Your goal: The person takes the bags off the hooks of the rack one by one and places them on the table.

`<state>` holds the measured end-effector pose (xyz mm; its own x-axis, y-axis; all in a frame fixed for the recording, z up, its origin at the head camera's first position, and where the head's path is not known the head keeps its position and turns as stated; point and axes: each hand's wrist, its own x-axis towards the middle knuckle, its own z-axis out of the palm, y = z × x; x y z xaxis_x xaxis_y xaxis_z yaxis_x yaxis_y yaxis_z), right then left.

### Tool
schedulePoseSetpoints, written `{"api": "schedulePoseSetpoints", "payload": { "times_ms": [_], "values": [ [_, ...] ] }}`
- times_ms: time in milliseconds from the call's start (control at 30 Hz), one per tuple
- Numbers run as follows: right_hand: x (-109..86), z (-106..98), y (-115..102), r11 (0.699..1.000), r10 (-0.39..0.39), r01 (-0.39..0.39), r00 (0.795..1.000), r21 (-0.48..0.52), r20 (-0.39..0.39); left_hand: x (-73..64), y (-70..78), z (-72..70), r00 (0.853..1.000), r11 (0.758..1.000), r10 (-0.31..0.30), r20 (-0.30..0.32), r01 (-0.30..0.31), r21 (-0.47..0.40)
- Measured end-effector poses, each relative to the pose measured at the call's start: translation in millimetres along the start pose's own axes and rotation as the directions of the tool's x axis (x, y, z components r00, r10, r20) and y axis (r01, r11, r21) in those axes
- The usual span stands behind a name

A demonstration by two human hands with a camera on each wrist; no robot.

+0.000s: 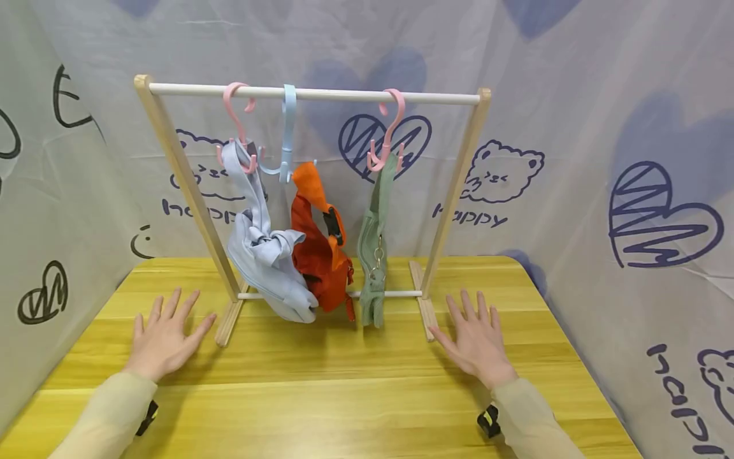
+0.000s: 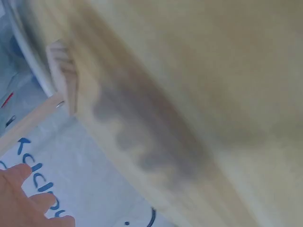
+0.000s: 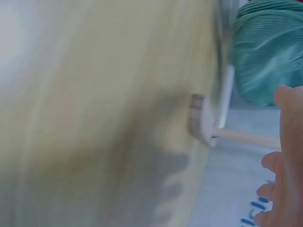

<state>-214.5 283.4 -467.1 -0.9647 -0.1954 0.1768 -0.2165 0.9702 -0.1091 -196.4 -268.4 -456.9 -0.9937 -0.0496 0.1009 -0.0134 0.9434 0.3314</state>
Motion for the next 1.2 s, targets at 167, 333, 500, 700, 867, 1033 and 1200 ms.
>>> {"api": "schedulePoseSetpoints", "payload": {
  "times_ms": [167, 333, 500, 700, 867, 1033, 1200],
  "values": [
    [6.2, -16.0, -12.1, 0.999, -0.038, 0.040, 0.998, 0.033, -0.060, 2.9, 8.6, -16.3, 0.986, 0.998, 0.060, -0.158, -0.063, -0.013],
    [15.6, -38.8, -30.0, 0.987, -0.097, 0.117, 0.981, 0.110, -0.169, 7.4, 28.2, -38.8, 0.941, 0.987, 0.140, -0.310, -0.155, -0.027],
    [19.6, -65.1, -59.3, 0.959, -0.137, 0.202, 0.944, 0.197, -0.301, 13.0, 50.4, -56.1, 0.873, 0.966, 0.197, -0.447, -0.250, -0.062],
    [20.4, -92.7, -99.7, 0.847, -0.195, 0.410, 0.831, 0.337, -0.521, 22.2, 76.7, -72.5, 0.741, 0.920, 0.265, -0.617, -0.386, -0.069],
    [29.0, -113.4, -134.2, 0.731, -0.259, 0.562, 0.754, 0.387, -0.604, 31.5, 94.9, -87.9, 0.712, 0.896, 0.280, -0.644, -0.434, -0.090],
    [40.5, -125.2, -166.6, 0.640, -0.301, 0.632, 0.730, 0.437, -0.614, 44.1, 111.1, -97.4, 0.737, 0.877, 0.256, -0.626, -0.450, -0.171],
    [52.6, -128.0, -196.1, 0.566, -0.326, 0.660, 0.730, 0.494, -0.601, 56.4, 125.5, -103.3, 0.781, 0.847, 0.203, -0.591, -0.443, -0.294]
  ]
}}
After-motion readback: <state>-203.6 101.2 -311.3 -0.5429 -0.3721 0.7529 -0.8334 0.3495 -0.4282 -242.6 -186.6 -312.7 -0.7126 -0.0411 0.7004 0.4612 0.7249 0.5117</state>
